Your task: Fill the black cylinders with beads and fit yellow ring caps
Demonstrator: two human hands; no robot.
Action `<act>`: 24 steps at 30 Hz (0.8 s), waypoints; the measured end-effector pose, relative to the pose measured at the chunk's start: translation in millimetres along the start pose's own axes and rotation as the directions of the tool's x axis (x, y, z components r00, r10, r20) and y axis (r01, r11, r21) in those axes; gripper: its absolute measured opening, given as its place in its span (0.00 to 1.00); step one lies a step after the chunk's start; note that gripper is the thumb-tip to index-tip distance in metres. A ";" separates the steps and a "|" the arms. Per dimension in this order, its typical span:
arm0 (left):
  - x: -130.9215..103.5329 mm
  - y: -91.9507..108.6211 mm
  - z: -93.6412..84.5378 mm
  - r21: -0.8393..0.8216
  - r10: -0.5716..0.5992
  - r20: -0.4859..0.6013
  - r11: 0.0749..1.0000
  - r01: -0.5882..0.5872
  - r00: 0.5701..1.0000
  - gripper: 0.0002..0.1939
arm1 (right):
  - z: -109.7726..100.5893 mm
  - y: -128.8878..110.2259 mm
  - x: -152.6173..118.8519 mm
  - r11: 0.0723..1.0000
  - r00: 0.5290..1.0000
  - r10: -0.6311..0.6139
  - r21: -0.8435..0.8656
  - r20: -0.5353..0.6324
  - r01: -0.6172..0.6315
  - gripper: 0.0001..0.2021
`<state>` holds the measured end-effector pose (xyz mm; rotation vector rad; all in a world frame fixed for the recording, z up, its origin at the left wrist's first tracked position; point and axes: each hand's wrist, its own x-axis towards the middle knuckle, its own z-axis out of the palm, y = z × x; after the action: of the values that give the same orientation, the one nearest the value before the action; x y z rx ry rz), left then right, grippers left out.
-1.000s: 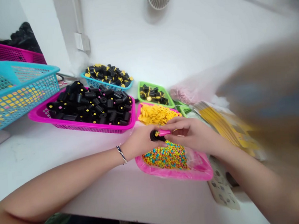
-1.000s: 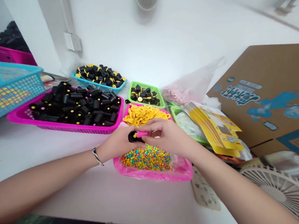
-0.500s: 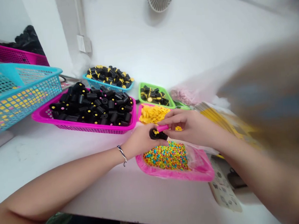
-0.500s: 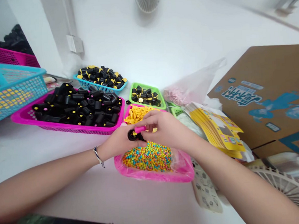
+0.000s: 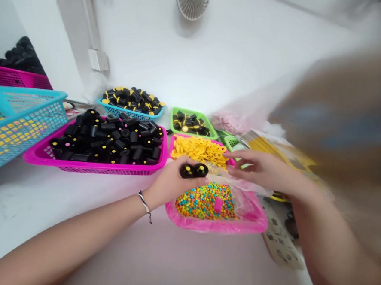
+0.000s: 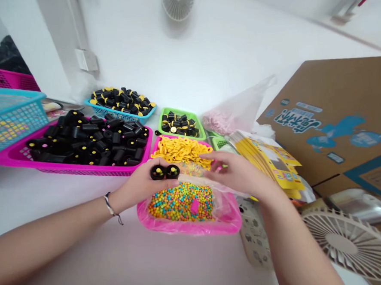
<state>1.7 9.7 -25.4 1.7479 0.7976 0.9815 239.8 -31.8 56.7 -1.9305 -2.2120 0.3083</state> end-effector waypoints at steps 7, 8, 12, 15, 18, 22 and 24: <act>-6.5 5.7 2.6 -0.054 0.003 0.093 0.999 0.002 0.996 0.21 | 55.4 43.0 63.2 0.934 0.975 0.215 -0.303 0.056 -0.189 0.13; -7.0 6.5 2.3 -0.043 0.009 0.096 0.999 -0.005 0.995 0.21 | 59.9 46.0 66.7 0.930 0.972 0.221 -0.316 0.079 -0.186 0.13; -8.6 11.4 -0.9 -0.003 0.048 0.099 0.999 -0.048 0.994 0.21 | 56.7 44.5 62.5 0.933 0.972 0.214 -0.317 0.102 -0.172 0.13; -10.7 18.5 -5.5 -0.008 0.061 0.120 0.998 -0.061 0.991 0.21 | 36.6 29.3 45.6 0.953 0.984 0.172 -0.262 0.046 -0.154 0.09; -12.8 27.1 -11.7 -0.010 0.062 0.145 0.998 -0.061 0.987 0.21 | 16.0 7.2 26.5 0.985 0.996 0.088 -0.153 0.010 -0.086 0.11; -12.1 33.5 -20.0 0.030 0.083 0.131 0.996 -0.087 0.988 0.21 | 9.9 -14.9 17.1 0.995 0.999 -0.033 0.096 0.033 0.030 0.10; -10.5 33.9 -22.6 0.037 0.077 0.124 0.996 -0.082 0.989 0.21 | 15.2 -19.6 18.2 0.967 0.999 -0.005 0.253 -0.047 0.016 0.08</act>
<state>-20.2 -1.4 8.8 1.8691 0.6789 0.9059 214.6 -16.7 47.7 -1.7715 -2.0398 0.5129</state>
